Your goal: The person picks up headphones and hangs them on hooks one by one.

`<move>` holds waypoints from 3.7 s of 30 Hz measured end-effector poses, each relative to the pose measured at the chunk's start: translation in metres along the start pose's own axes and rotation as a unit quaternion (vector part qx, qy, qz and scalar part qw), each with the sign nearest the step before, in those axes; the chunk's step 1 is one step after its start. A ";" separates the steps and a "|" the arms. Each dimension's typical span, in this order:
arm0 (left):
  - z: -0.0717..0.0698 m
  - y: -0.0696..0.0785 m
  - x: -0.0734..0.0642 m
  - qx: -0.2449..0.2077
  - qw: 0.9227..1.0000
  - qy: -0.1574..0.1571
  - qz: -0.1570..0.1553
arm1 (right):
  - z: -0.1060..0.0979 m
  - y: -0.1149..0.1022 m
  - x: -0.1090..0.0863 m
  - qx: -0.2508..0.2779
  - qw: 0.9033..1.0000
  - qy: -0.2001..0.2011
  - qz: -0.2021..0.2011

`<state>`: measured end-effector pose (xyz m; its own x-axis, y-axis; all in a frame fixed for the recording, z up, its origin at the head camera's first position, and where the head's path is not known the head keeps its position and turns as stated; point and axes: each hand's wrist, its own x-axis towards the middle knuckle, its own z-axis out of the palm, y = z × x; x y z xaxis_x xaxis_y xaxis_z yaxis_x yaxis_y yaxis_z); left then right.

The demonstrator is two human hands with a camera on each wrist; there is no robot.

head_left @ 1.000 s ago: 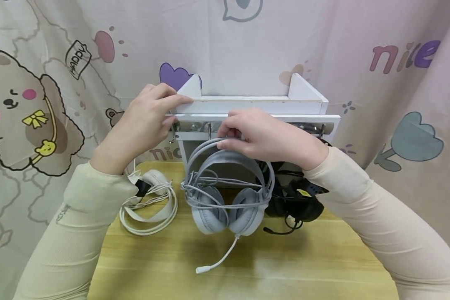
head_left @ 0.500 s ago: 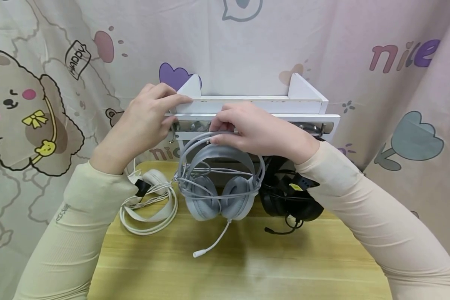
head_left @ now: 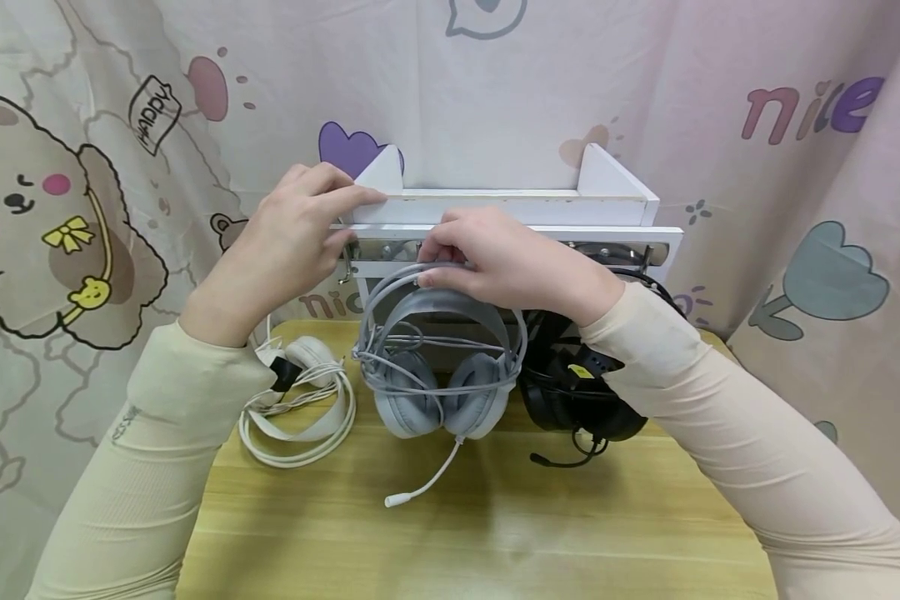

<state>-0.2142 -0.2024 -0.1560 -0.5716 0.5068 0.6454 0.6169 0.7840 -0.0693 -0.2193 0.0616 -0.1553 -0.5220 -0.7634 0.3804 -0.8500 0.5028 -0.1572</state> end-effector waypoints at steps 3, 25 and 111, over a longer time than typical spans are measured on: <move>0.000 0.000 0.000 0.002 1.000 -0.001 0.000 | 0.001 0.000 0.001 -0.001 1.000 0.002 0.001; 0.001 0.000 -0.003 -0.001 1.000 0.008 0.004 | 0.013 -0.015 -0.004 0.006 1.000 -0.003 -0.027; 0.006 0.002 -0.003 -0.005 1.000 0.019 -0.007 | 0.022 0.002 -0.027 -0.067 0.993 0.078 0.058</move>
<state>-0.2142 -0.1998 -0.1630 -0.5592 0.4807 0.6754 0.6138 0.7877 -0.0524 -0.2083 0.0747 -0.1859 -0.5897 -0.6303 0.5049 -0.7619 0.6415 -0.0891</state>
